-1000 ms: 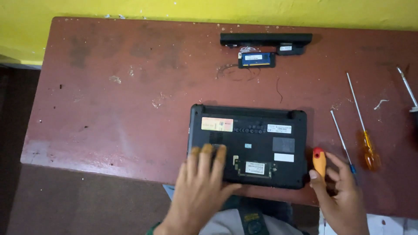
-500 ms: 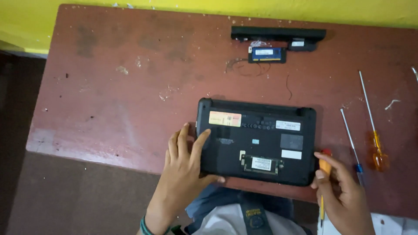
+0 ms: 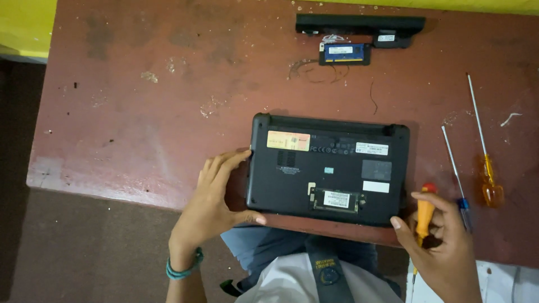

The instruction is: Disassembling a laptop by removing the battery, unscrewing the back panel, and extracting internal components.

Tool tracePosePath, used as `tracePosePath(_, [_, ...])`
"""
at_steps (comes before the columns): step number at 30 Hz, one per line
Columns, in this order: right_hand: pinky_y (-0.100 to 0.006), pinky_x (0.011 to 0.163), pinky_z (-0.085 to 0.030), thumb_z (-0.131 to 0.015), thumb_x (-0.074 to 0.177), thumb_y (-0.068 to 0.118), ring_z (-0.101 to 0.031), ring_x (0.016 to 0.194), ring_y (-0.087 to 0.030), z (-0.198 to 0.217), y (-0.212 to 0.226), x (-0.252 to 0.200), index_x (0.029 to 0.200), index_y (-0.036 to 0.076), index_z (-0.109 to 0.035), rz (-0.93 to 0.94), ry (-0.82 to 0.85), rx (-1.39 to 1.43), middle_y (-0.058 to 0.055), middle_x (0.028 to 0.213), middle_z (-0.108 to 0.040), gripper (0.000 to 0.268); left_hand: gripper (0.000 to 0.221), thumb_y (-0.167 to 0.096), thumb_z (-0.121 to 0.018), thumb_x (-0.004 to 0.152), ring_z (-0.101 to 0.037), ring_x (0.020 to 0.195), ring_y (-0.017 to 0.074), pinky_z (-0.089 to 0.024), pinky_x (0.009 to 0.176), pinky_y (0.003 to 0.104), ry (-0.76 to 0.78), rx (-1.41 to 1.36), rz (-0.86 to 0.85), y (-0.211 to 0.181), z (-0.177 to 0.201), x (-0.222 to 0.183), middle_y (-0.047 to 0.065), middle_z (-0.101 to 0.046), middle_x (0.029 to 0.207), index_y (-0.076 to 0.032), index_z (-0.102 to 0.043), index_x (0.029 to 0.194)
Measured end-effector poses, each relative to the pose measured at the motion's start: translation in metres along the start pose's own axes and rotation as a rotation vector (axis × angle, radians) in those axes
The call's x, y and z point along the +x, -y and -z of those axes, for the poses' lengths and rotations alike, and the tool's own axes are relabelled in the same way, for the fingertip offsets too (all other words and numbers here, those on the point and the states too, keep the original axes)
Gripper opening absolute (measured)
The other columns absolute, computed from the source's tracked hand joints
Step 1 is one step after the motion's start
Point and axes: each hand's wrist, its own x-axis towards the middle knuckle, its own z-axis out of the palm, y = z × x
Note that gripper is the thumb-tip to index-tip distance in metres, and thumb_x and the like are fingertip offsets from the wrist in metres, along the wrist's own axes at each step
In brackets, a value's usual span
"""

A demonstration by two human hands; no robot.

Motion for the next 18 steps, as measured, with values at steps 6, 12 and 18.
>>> tracePosePath(6, [-0.034, 0.071, -0.049, -0.076, 0.084, 0.017, -0.063, 0.081, -0.023, 0.002, 0.031, 0.008, 0.145, 0.015, -0.056, -0.265, 0.066, -0.089, -0.012, 0.095, -0.065, 0.064, 0.062, -0.038, -0.058, 0.096, -0.059, 0.114, 0.0203, -0.053, 0.091, 0.036, -0.136, -0.253, 0.237, -0.022, 0.0, 0.009, 0.005, -0.065, 0.135, -0.01, -0.046, 0.15])
tracePosePath(12, [-0.033, 0.106, -0.047, -0.072, 0.081, 0.002, -0.061, 0.125, -0.025, -0.008, 0.036, 0.007, 0.142, 0.005, -0.042, 0.022, -0.012, 0.07, -0.021, 0.127, -0.062, 0.068, 0.045, -0.04, -0.05, 0.103, -0.064, 0.102, 0.0359, -0.05, 0.086, 0.045, -0.425, -0.079, 0.301, -0.046, -0.026, 0.048, 0.017, -0.068, 0.106, -0.002, -0.064, 0.122])
tracePosePath(18, [-0.031, 0.096, -0.049, -0.07, 0.081, -0.003, -0.059, 0.111, -0.021, -0.003, 0.041, 0.012, 0.152, 0.017, -0.041, -0.201, 0.003, 0.223, -0.016, 0.133, -0.062, 0.08, 0.068, -0.064, -0.058, 0.089, -0.058, 0.109, 0.0328, -0.05, 0.092, 0.044, -0.349, -0.164, 0.546, -0.069, -0.021, 0.072, 0.016, -0.059, 0.114, -0.002, -0.057, 0.117])
